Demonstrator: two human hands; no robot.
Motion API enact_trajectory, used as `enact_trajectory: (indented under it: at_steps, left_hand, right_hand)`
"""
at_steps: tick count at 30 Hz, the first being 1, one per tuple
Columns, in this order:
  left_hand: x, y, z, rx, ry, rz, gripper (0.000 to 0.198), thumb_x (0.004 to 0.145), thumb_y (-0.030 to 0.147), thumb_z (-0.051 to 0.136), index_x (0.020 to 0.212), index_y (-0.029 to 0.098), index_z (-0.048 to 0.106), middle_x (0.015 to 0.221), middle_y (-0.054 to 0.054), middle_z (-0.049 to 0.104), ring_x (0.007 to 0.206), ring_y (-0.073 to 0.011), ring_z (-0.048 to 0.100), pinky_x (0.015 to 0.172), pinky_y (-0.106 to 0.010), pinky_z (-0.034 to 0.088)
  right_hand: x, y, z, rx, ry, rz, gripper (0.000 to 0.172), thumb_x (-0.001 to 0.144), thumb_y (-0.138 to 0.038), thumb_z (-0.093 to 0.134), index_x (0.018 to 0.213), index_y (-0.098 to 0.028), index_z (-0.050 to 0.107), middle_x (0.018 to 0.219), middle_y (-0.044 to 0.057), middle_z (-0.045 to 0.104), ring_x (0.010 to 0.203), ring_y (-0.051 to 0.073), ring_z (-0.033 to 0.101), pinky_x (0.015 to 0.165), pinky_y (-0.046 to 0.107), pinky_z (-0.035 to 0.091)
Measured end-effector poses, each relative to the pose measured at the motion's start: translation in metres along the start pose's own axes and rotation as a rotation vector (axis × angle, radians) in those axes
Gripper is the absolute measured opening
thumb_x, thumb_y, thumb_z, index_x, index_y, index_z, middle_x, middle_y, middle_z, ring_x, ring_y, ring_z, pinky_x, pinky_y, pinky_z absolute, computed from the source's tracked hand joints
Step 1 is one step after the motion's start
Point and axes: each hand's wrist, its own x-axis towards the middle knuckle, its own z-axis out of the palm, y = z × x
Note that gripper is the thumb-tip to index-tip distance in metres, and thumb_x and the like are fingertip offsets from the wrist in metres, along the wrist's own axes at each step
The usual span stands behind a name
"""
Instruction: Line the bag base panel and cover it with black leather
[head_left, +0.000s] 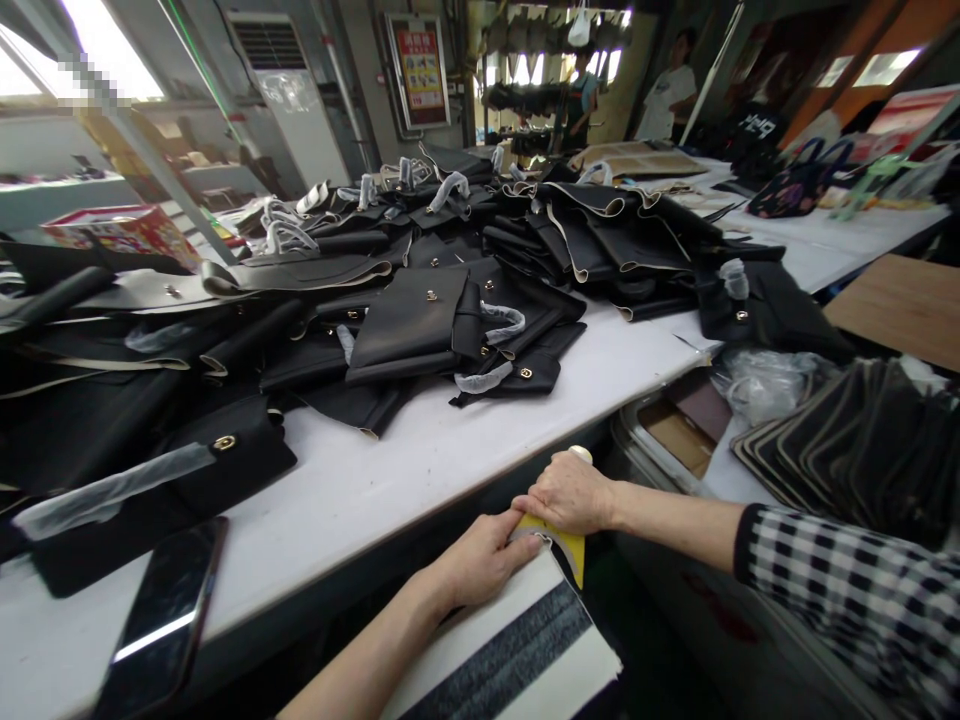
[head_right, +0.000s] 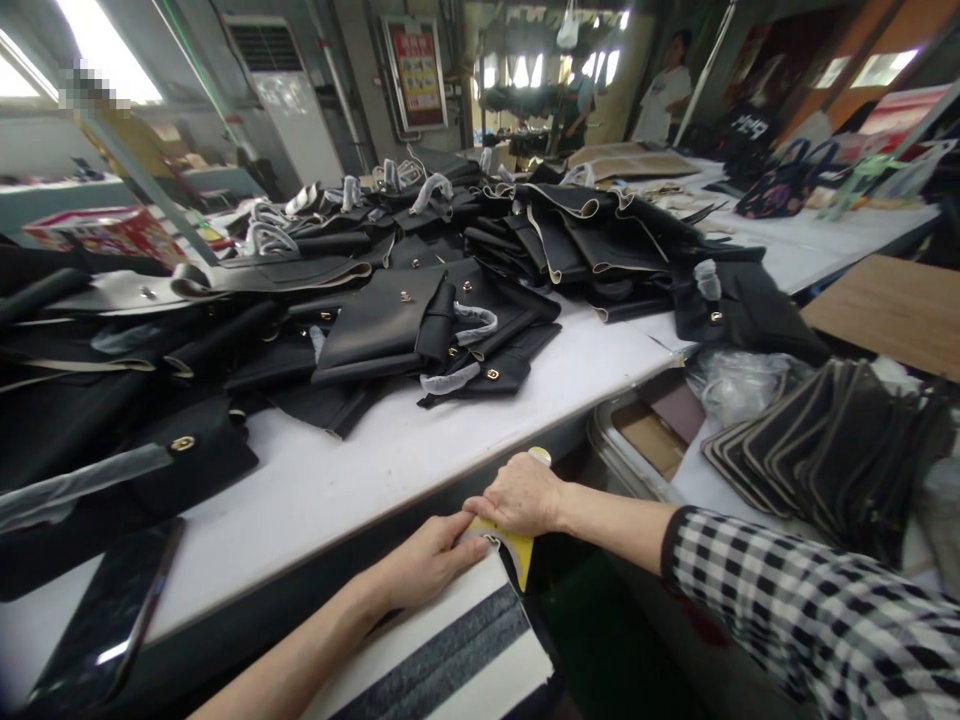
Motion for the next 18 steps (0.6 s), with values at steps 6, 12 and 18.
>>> enact_trajectory:
  at_steps: [6,12,18]
  left_hand:
    - [0.001,0.001,0.002,0.054,0.006,-0.024,0.037,0.093,0.045,0.046,0.104,0.017,0.066,0.076,-0.001,0.061,0.066,-0.0151,0.049,0.059,-0.026,0.031]
    - [0.001,0.006,0.007,0.070,0.038,-0.014,0.033,0.092,0.043,0.046,0.097,0.017,0.067,0.082,-0.004,0.068,0.071,-0.0181,0.058,0.061,-0.026,0.036]
    - [0.005,0.002,0.012,0.285,0.030,-0.030,0.036,0.089,0.050,0.048,0.097,0.023,0.070,0.083,-0.007,0.072,0.077,-0.0253,0.066,0.064,-0.029,0.041]
  right_hand:
    - [-0.006,-0.010,0.006,0.035,-0.009,0.105,0.069,0.103,-0.047,0.020,0.072,-0.019,0.075,0.073,0.012,0.073,0.069,0.025,0.070,0.061,0.032,0.038]
    - [-0.014,-0.026,-0.001,0.001,-0.002,0.177,0.066,0.104,-0.040,0.021,0.073,-0.020,0.075,0.070,0.011,0.072,0.063,0.024,0.069,0.058,0.031,0.039]
    - [-0.021,-0.041,0.012,-0.072,0.044,0.240,0.063,0.102,-0.040,0.023,0.070,-0.019,0.073,0.064,0.011,0.070,0.060,0.025,0.068,0.056,0.033,0.043]
